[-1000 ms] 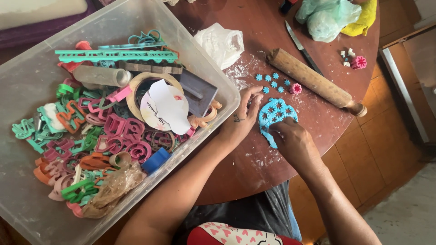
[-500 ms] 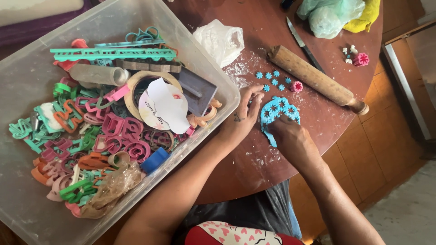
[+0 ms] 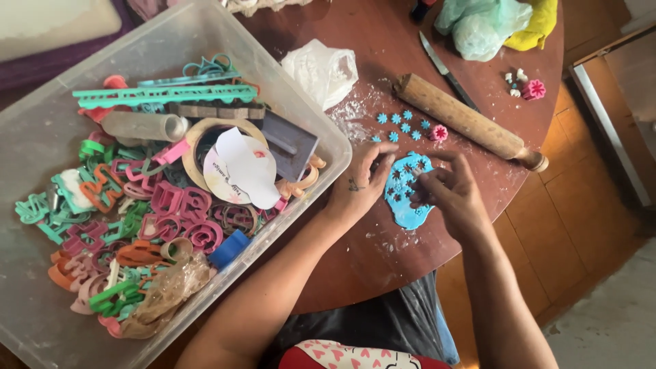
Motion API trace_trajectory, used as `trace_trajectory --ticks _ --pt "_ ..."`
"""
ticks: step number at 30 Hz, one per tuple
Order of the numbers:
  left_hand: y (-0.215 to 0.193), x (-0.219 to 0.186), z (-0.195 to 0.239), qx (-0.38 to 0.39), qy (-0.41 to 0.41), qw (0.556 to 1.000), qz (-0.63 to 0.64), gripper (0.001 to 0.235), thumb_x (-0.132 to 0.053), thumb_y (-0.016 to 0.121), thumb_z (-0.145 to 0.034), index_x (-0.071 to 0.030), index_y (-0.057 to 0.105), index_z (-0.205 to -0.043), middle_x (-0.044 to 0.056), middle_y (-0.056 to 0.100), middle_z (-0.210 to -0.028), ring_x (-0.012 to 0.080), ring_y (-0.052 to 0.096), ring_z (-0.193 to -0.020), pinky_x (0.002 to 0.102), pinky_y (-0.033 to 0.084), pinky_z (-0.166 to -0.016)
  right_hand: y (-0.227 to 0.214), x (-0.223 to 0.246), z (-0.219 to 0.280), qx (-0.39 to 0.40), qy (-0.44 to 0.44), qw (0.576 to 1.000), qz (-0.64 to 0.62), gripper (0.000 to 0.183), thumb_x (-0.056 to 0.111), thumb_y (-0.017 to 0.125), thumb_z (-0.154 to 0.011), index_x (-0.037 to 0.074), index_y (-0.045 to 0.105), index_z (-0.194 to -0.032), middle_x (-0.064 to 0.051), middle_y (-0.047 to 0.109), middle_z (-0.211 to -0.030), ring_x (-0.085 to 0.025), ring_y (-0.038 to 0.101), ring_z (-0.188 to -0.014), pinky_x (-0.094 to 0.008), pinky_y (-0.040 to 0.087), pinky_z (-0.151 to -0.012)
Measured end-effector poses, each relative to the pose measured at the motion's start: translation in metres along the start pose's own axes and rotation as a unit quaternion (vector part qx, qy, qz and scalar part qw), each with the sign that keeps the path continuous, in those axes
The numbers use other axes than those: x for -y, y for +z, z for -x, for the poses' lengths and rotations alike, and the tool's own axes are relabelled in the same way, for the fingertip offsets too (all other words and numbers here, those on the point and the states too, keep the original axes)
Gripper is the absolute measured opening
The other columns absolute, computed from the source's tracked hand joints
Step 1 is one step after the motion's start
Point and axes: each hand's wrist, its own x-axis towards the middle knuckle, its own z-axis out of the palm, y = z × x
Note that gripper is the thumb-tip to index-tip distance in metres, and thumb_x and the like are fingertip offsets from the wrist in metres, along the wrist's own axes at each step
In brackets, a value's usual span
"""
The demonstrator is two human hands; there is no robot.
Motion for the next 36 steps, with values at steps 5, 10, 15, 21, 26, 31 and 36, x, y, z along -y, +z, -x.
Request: trace_trajectory --ticks 5,10,15,21,26,31,36 --pt "0.001 -0.004 0.001 0.013 -0.019 0.999 0.048 0.014 -0.007 0.073 -0.093 -0.009 0.074 -0.107 0.009 0.074 -0.083 0.0236 0.075 -0.074 0.029 0.061 -0.059 0.017 -0.007 -0.014 0.034 -0.026 0.996 -0.081 0.03 0.007 0.054 -0.103 -0.003 0.049 -0.13 -0.023 0.063 -0.093 -0.029 0.072 -0.071 -0.037 0.064 -0.057" --pt "0.004 -0.01 0.001 0.016 0.009 0.999 0.03 0.021 -0.006 0.078 -0.089 -0.01 0.075 -0.109 0.01 0.073 -0.084 0.0263 0.074 -0.077 0.03 0.062 -0.062 0.021 -0.019 -0.024 0.02 -0.03 0.994 -0.099 0.037 0.007 0.059 -0.102 -0.008 0.041 -0.131 -0.025 0.065 -0.096 -0.03 0.072 -0.071 -0.038 0.065 -0.056" --pt "0.003 0.002 -0.001 0.004 -0.003 1.0 0.0 0.019 -0.005 0.075 -0.091 -0.014 0.076 -0.108 0.007 0.074 -0.084 0.0227 0.073 -0.076 0.029 0.061 -0.063 0.036 0.011 -0.008 0.07 -0.027 0.992 -0.101 0.044 0.008 0.062 -0.097 -0.009 0.044 -0.133 -0.029 0.067 -0.108 -0.034 0.075 -0.085 -0.044 0.067 -0.067" --pt "0.001 0.002 -0.001 -0.006 -0.005 1.0 -0.011 0.013 -0.01 0.079 -0.09 -0.014 0.077 -0.102 0.006 0.073 -0.081 0.0217 0.072 -0.076 0.027 0.058 -0.065 0.022 -0.013 -0.015 0.093 -0.078 0.99 -0.075 0.064 -0.008 0.079 -0.078 -0.01 0.047 -0.132 -0.03 0.069 -0.115 -0.03 0.076 -0.09 -0.039 0.066 -0.07" --pt "0.002 0.004 -0.003 0.005 -0.017 1.0 0.009 0.016 -0.005 0.078 -0.089 -0.013 0.077 -0.102 0.007 0.074 -0.083 0.0269 0.074 -0.081 0.033 0.058 -0.079 0.037 0.006 -0.012 0.043 -0.13 0.99 0.017 0.054 0.001 0.087 -0.076 -0.005 0.062 -0.123 -0.022 0.071 -0.106 -0.024 0.072 -0.094 -0.037 0.062 -0.077" --pt "0.012 0.027 0.007 0.023 -0.02 0.999 -0.017 0.012 -0.005 0.077 -0.089 -0.011 0.076 -0.099 0.01 0.073 -0.08 0.0294 0.074 -0.081 0.036 0.057 -0.081 0.036 0.009 -0.015 0.03 -0.118 0.991 0.053 0.042 0.005 0.085 -0.083 -0.005 0.065 -0.119 -0.022 0.073 -0.097 -0.024 0.074 -0.086 -0.037 0.062 -0.076" --pt "0.017 0.033 0.011 0.031 -0.019 0.999 -0.014 0.011 -0.006 0.075 -0.092 -0.012 0.077 -0.1 0.01 0.073 -0.082 0.0292 0.074 -0.083 0.035 0.058 -0.083 0.035 0.015 -0.011 0.014 -0.098 0.993 0.062 0.04 0.006 0.085 -0.084 -0.007 0.065 -0.116 -0.022 0.073 -0.093 -0.022 0.073 -0.081 -0.036 0.061 -0.075"
